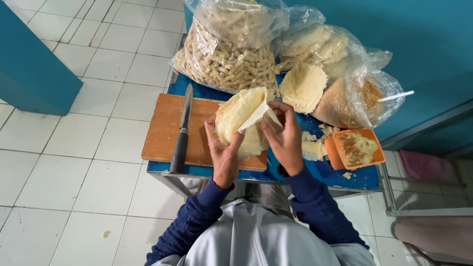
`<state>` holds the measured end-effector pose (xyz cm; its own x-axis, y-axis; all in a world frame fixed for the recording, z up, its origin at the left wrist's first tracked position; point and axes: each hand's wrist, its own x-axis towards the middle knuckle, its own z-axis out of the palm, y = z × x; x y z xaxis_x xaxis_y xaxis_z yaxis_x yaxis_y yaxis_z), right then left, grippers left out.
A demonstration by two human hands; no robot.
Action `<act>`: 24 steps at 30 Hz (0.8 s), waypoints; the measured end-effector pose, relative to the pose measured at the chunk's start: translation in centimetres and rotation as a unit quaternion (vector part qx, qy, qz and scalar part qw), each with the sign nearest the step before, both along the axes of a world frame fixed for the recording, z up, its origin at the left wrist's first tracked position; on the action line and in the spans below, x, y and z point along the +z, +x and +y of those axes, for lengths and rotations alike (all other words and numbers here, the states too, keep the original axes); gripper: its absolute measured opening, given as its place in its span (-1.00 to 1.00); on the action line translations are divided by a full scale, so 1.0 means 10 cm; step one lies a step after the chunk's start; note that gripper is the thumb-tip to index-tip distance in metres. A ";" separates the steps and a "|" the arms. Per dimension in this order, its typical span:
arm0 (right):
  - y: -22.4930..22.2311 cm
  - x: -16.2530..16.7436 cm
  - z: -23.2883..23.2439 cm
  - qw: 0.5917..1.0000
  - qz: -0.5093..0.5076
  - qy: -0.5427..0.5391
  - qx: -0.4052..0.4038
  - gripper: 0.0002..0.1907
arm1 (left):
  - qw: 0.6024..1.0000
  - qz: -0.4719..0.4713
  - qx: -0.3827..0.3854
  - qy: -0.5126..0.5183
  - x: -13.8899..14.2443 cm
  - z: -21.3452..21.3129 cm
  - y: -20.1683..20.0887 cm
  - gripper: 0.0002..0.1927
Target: The person sits at a small blue table and peels a thin translucent layer off round dough discs by hand, one at a time. They hold each disc, tear and pull the thin skin away, set the peeled piece aside, and stack the finished discs while scraps collect in an orange container.
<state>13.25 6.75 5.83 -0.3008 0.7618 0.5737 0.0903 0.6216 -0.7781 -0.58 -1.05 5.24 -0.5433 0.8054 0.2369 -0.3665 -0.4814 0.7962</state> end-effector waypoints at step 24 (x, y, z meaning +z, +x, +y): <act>0.76 -0.99 0.63 0.647 0.456 -0.529 0.305 -0.70 | 0.978 -0.208 -0.020 0.019 0.06 -0.05 -0.34 -0.51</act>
<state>20.90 13.07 -4.06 -0.6347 0.7725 -0.0213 -0.7177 -0.5995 -0.3543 -3.99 -1.60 5.82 -0.5672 0.8229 0.0323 -0.6745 -0.4867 0.5550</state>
